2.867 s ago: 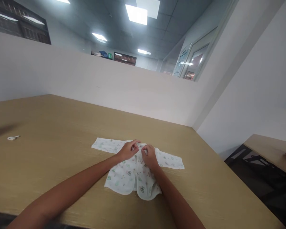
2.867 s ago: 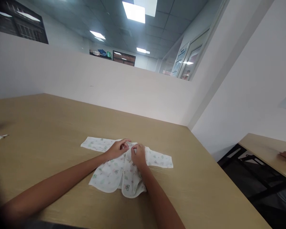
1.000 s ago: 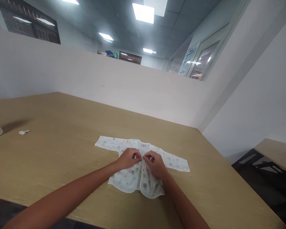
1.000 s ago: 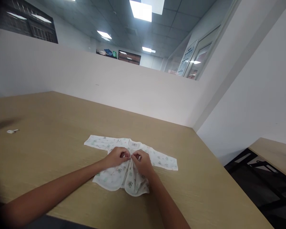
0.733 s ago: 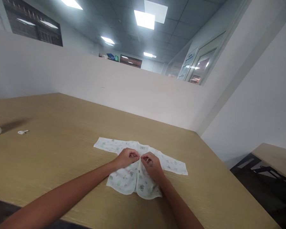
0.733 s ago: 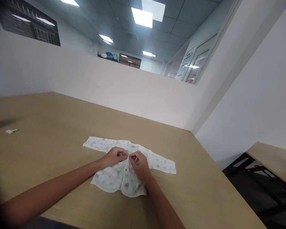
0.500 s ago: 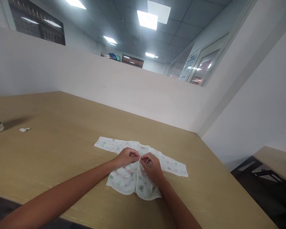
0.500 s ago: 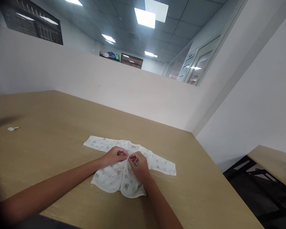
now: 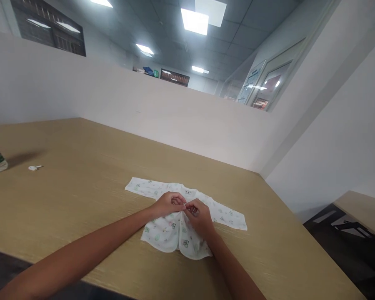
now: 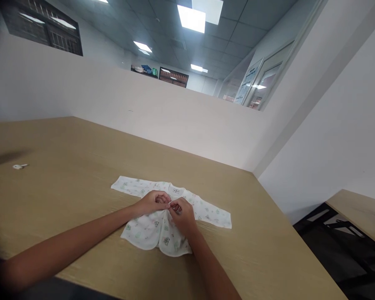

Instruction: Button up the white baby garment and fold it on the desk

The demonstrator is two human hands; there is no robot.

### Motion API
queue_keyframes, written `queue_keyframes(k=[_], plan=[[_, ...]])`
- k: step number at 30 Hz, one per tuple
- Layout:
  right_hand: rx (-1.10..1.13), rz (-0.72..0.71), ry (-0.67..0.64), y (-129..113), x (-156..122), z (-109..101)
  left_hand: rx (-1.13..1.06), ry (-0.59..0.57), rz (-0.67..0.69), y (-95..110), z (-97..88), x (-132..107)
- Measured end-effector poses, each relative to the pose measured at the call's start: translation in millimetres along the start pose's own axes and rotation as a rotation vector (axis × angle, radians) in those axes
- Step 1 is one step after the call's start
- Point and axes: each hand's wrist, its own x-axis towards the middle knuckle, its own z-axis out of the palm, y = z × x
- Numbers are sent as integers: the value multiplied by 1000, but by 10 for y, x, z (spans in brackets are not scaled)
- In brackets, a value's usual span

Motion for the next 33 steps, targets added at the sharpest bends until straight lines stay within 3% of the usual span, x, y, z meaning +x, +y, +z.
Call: queue_keyframes(k=[5, 13, 22, 28, 33], plan=[[42, 37, -27, 23, 8, 14, 11, 8, 46, -6, 16, -10], [108, 253, -105, -8, 20, -7, 81, 32, 105, -10, 64, -56], [-9, 317, -205, 2, 38, -56, 218, 80, 142, 118, 93, -140], [45, 327, -142, 14, 31, -45, 223, 78, 135, 135, 85, -164], [57, 222, -71, -25, 24, -18, 193, 82, 141, 107, 92, -160]])
